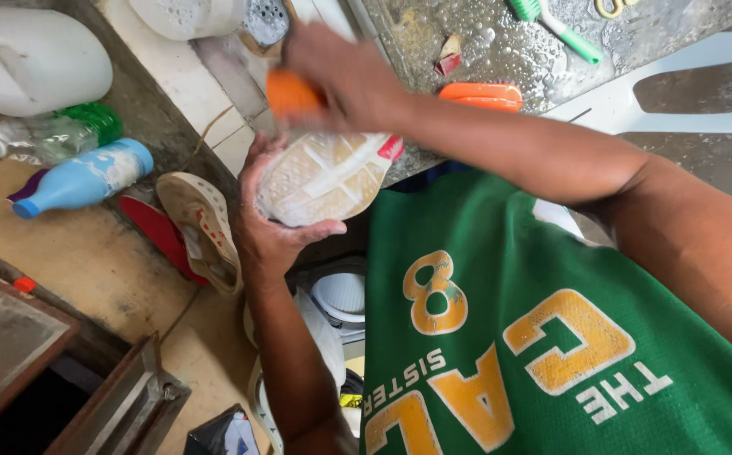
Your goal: The person scrubs the sole of a white sneaker with a red brush and then uses an orange brush to clean the same area. The person holds the shoe in their left hand and scrubs the bottom surface repeatedly.
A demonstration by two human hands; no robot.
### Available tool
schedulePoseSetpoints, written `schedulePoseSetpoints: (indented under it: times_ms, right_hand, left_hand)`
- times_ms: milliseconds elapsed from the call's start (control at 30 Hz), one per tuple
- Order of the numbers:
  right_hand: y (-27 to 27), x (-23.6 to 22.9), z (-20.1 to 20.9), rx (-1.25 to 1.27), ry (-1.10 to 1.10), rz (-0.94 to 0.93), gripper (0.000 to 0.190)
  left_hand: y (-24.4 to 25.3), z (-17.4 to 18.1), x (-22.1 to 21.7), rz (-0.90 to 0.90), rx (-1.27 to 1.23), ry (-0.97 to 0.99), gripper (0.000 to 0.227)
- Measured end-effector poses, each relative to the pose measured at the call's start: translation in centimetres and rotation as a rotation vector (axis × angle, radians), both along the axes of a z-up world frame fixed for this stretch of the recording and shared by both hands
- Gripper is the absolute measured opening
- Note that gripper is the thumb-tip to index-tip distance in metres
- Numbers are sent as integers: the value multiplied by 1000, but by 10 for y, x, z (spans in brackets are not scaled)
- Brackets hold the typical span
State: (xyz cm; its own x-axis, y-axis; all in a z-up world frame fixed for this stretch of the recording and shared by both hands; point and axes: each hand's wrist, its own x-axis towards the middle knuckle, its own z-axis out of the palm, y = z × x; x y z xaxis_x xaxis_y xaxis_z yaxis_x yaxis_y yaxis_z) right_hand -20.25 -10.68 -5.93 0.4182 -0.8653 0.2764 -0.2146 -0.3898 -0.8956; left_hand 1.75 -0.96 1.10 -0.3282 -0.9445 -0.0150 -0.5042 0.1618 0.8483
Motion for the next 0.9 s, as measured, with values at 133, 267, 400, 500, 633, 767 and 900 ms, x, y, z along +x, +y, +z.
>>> schedulePoseSetpoints:
  times_ms: [133, 267, 400, 500, 633, 767, 900]
  right_hand:
    - [-14, -8, 0, 353, -157, -192, 49]
    - [28, 6, 3, 47, -297, -49, 48]
    - [77, -16, -25, -152, -56, 105, 50]
    - [74, -49, -45, 55, 115, -30, 47]
    - [81, -35, -27, 129, -117, -110, 52]
    - [101, -5, -12, -173, -109, 39, 59]
    - [86, -45, -55, -9, 151, -109, 52]
  left_hand:
    - [1, -3, 4, -26, 19, 18, 112]
    - [7, -5, 5, 142, 86, 44, 115]
    - [11, -6, 7, 105, -23, -62, 114]
    - [11, -9, 11, 140, -43, -57, 118]
    - [6, -16, 5, 149, -46, -19, 120]
    - [10, -16, 1, 217, 54, 87, 118]
    - [5, -20, 13, 177, -23, 40, 121]
